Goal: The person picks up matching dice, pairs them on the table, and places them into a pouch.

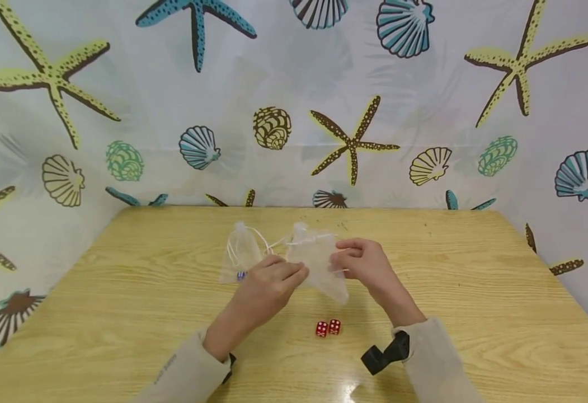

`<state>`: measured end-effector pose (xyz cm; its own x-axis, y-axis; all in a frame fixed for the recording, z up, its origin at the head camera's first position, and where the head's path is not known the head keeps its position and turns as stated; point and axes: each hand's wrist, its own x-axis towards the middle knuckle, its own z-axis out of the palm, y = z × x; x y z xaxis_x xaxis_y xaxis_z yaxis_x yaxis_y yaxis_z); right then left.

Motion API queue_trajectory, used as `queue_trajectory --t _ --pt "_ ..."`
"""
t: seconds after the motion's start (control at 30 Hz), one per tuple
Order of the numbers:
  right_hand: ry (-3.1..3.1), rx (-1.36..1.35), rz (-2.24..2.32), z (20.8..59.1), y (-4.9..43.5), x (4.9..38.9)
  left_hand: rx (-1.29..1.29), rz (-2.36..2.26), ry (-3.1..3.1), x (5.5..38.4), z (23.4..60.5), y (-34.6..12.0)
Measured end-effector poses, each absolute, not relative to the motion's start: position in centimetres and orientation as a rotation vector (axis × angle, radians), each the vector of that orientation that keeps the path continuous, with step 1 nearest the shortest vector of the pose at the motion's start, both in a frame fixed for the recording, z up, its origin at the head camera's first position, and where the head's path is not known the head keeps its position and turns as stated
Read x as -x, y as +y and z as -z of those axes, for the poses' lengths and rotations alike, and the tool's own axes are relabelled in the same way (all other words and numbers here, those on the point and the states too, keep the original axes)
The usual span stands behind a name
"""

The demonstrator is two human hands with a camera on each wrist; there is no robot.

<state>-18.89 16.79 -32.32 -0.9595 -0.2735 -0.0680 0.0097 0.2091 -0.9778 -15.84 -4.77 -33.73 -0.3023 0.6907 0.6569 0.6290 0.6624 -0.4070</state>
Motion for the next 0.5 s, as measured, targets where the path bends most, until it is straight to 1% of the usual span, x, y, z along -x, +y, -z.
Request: queue_trajectory --t 0.13,0.27,0.4,0.5 --pt "2.238 0.219 1.888 32.2 17.0 18.9 1.028 -0.098 -2.039 15.8 33.8 -4.6" --pt "2.241 0.193 1.961 32.2 17.5 18.9 0.989 0.034 -2.127 15.9 34.1 -4.5" --pt "2.285 0.188 2.02 31.9 17.6 18.8 0.894 0.433 -2.272 16.3 34.3 -4.8" --pt "2.336 0.204 2.031 31.7 17.3 18.6 0.726 0.972 -2.367 16.8 34.3 -5.2"
